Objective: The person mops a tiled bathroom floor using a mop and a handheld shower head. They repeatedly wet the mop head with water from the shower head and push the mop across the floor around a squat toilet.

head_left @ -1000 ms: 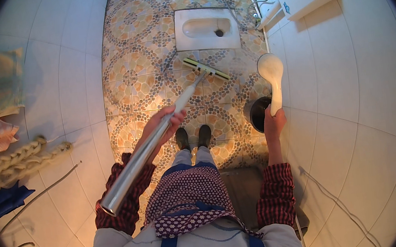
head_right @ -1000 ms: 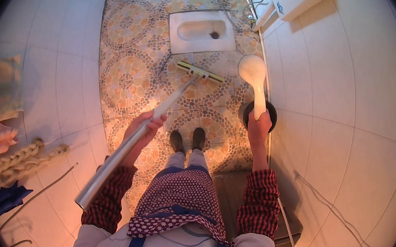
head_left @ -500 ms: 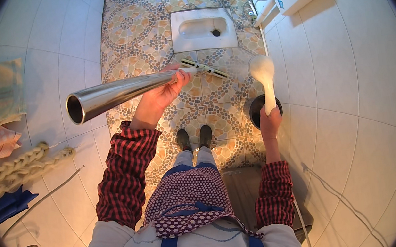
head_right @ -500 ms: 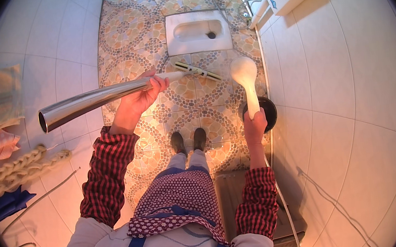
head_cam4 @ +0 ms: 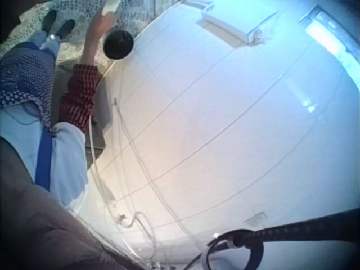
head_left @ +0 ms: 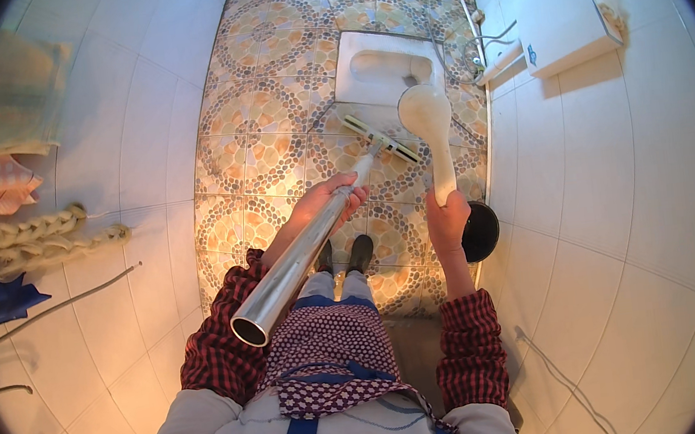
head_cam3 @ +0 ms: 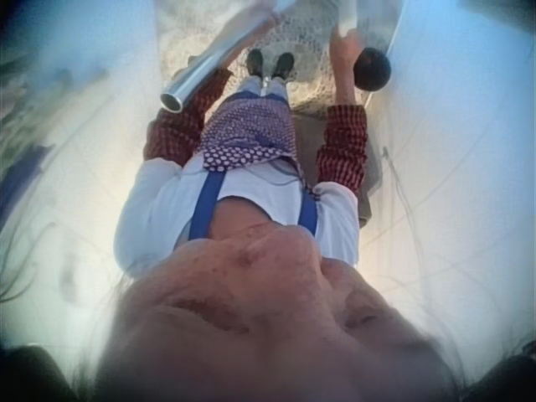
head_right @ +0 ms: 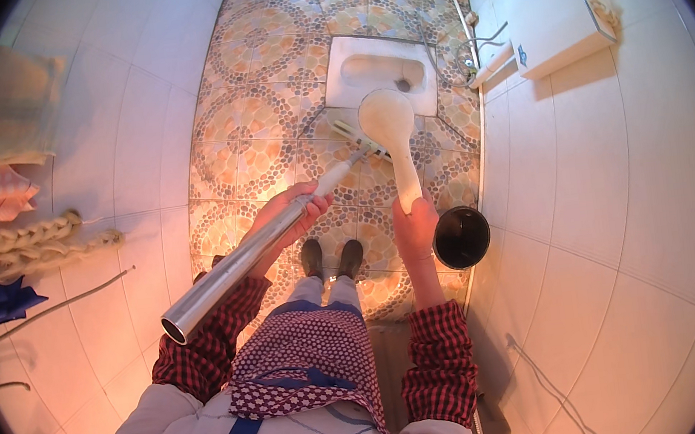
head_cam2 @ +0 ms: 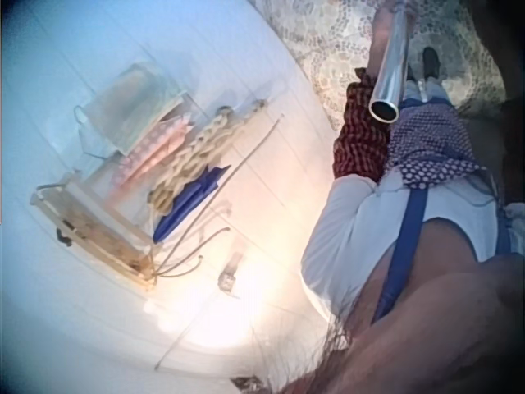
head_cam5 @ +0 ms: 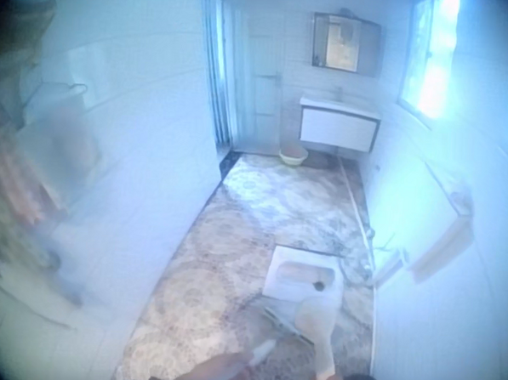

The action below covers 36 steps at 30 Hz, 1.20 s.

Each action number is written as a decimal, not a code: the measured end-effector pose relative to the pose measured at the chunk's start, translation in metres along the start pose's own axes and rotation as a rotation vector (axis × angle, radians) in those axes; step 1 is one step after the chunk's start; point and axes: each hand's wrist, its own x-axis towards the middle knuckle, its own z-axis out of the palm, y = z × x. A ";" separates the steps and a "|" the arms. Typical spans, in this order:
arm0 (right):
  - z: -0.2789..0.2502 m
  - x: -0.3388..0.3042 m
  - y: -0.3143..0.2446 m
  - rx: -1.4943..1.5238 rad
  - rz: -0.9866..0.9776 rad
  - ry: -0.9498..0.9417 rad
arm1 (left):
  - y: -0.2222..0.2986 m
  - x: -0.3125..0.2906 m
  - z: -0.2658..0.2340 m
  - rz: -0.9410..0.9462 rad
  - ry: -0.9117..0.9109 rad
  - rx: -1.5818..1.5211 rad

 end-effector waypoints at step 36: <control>-0.036 -0.003 0.015 -0.132 0.181 -0.077 | 0.014 -0.044 -0.050 0.041 0.013 0.209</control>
